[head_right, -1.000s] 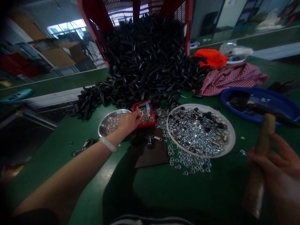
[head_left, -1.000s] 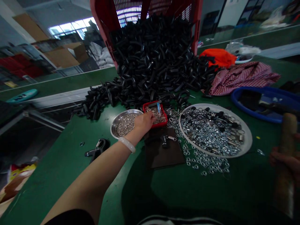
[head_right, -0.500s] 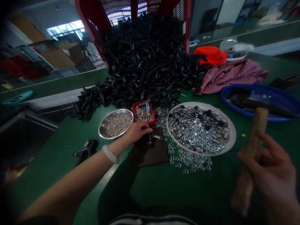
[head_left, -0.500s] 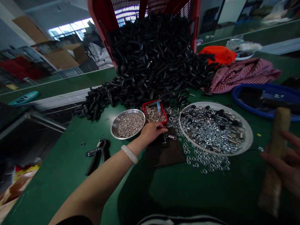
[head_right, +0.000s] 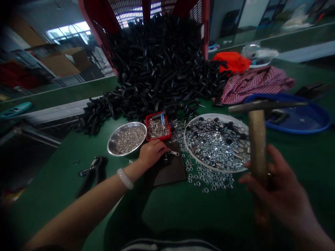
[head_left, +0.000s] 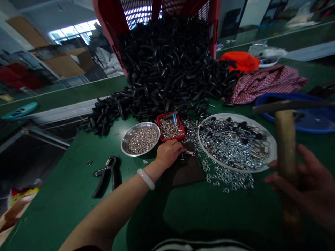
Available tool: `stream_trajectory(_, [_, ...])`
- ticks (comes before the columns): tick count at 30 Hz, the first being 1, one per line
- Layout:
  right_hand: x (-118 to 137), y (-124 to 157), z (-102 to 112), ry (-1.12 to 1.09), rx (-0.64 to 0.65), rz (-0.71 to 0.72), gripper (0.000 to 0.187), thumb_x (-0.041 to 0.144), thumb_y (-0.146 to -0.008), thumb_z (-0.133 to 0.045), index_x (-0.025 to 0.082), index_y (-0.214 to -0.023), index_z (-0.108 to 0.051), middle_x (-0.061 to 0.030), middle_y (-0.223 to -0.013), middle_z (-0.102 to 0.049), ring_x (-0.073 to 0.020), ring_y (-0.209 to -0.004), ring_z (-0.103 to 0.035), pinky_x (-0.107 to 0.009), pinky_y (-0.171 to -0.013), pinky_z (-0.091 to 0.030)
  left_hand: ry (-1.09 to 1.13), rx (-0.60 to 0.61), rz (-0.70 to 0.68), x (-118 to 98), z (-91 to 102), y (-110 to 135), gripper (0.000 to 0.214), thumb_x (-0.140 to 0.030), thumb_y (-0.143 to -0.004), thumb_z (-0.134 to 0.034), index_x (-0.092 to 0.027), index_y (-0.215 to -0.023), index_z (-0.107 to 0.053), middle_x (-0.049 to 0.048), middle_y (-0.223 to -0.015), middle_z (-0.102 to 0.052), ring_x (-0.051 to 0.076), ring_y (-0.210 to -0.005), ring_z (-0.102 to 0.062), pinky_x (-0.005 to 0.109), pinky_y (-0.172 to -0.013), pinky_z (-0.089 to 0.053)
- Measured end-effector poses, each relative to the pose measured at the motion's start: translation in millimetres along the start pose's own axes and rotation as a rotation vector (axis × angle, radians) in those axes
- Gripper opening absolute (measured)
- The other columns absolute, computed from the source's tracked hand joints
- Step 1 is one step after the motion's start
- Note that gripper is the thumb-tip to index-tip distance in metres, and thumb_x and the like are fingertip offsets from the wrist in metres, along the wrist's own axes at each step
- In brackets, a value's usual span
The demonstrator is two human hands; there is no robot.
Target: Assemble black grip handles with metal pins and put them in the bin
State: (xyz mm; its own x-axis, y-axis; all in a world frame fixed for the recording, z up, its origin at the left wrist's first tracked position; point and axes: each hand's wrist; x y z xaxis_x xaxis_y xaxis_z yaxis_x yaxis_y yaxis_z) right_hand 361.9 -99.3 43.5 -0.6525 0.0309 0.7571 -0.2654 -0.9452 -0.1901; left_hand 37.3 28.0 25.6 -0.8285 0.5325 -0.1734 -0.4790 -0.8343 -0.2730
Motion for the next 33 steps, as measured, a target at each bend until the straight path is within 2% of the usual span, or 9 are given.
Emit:
stream_trajectory(2, [14.5,3.0,-6.9,-0.162,0.132,0.004,0.074,0.042,-0.075,-0.057,0.027,-0.139,-0.022,-0.0114,-0.099,-0.063,-0.0184,-0.054,-0.062,-0.026,-0.038,-0.053,-0.012,-0.003,-0.04,2.8,4.5,3.4,0.038,-0.049,-0.084,-0.041,-0.02,-0.084,-0.064,0.0051,-0.087,-0.064,0.018,-0.082,-0.057,0.029,-0.069,-0.043])
stream_trajectory(4, [26.3,7.0,-16.3,-0.086,0.229,0.1,0.063,0.036,-0.081,-0.052,0.028,-0.138,-0.027,-0.0106,-0.1,-0.064,-0.0148,-0.049,-0.06,-0.024,-0.037,-0.051,0.005,0.025,-0.069,8.2,11.5,8.4,0.047,-0.058,-0.079,-0.044,-0.02,-0.1,-0.061,0.007,-0.102,-0.063,0.022,-0.096,-0.054,0.034,-0.081,-0.042])
stream_trajectory(8, [38.1,10.2,-39.6,0.176,0.263,0.535,0.056,0.027,-0.085,-0.046,0.029,-0.138,-0.028,-0.0091,-0.114,-0.06,-0.0212,-0.082,-0.064,-0.031,-0.066,-0.056,0.074,0.157,-0.062,18.5,18.1,21.8,0.084,-0.073,-0.055,-0.057,-0.017,-0.117,-0.052,0.0103,-0.117,-0.056,0.027,-0.107,-0.049,0.04,-0.092,-0.037])
stream_trajectory(10, [40.3,7.0,-50.8,0.259,0.297,0.67,0.056,0.023,-0.087,-0.043,0.029,-0.139,-0.025,-0.0085,-0.117,-0.058,-0.023,-0.093,-0.062,-0.036,-0.075,-0.054,0.101,0.157,-0.02,19.6,14.4,27.1,0.079,-0.072,-0.053,-0.059,-0.018,-0.112,-0.055,0.0096,-0.115,-0.057,0.026,-0.103,-0.051,0.04,-0.089,-0.039])
stream_trajectory(14, [50.9,-2.8,-59.8,0.353,0.392,0.755,0.058,0.019,-0.087,-0.039,0.027,-0.141,-0.02,-0.0091,-0.107,-0.063,-0.02,-0.081,-0.064,-0.032,-0.064,-0.056,0.122,0.049,0.065,15.8,3.0,31.2,0.063,-0.066,-0.059,-0.059,-0.02,-0.102,-0.058,0.007,-0.108,-0.058,0.024,-0.096,-0.052,0.038,-0.083,-0.04])
stream_trajectory(20, [69.2,-0.5,-54.4,0.278,0.15,0.803,0.066,0.018,-0.084,-0.046,0.029,-0.141,-0.015,-0.0082,-0.107,-0.063,-0.0203,-0.083,-0.064,-0.03,-0.066,-0.054,0.108,0.022,0.072,13.2,0.6,31.2,0.064,-0.065,-0.054,-0.062,-0.021,-0.101,-0.058,0.0058,-0.108,-0.058,0.025,-0.096,-0.051,0.039,-0.084,-0.037])
stream_trajectory(25, [55.0,1.4,-61.4,0.23,0.41,0.655,0.053,0.022,-0.084,-0.043,0.03,-0.135,-0.034,-0.0064,-0.105,-0.064,-0.0198,-0.079,-0.064,-0.033,-0.066,-0.055,0.092,0.045,0.087,12.3,3.8,30.8,0.061,-0.065,-0.056,-0.061,-0.021,-0.099,-0.058,0.005,-0.103,-0.059,0.024,-0.093,-0.051,0.039,-0.081,-0.038])
stream_trajectory(27, [53.8,4.3,-58.3,0.138,0.425,0.514,0.05,0.027,-0.083,-0.046,0.029,-0.133,-0.039,-0.0067,-0.107,-0.063,-0.0212,-0.086,-0.063,-0.035,-0.072,-0.054,0.076,0.06,0.088,10.8,5.8,29.9,0.061,-0.065,-0.057,-0.06,-0.021,-0.1,-0.057,0.0052,-0.103,-0.058,0.025,-0.094,-0.051,0.04,-0.081,-0.038])
stream_trajectory(33, [25.8,16.6,-20.1,-0.143,-0.013,-0.171,0.068,0.047,-0.078,-0.053,0.028,-0.138,-0.027,-0.0063,-0.072,-0.064,-0.0177,-0.047,-0.057,-0.032,-0.042,-0.049,0.1,0.12,0.145,1.5,10.1,28.5,0.06,-0.057,-0.06,-0.062,-0.017,-0.104,-0.051,0.0098,-0.102,-0.057,0.027,-0.095,-0.053,0.04,-0.08,-0.041])
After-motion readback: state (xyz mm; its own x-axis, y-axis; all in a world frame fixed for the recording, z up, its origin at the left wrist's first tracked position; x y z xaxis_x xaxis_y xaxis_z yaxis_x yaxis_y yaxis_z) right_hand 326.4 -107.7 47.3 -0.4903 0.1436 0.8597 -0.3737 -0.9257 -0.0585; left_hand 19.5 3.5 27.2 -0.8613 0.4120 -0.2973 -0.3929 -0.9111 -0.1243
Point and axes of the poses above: each hand's wrist, its own y-axis away from the middle knuckle, its own z-axis out of the back of the hand, x = y × z
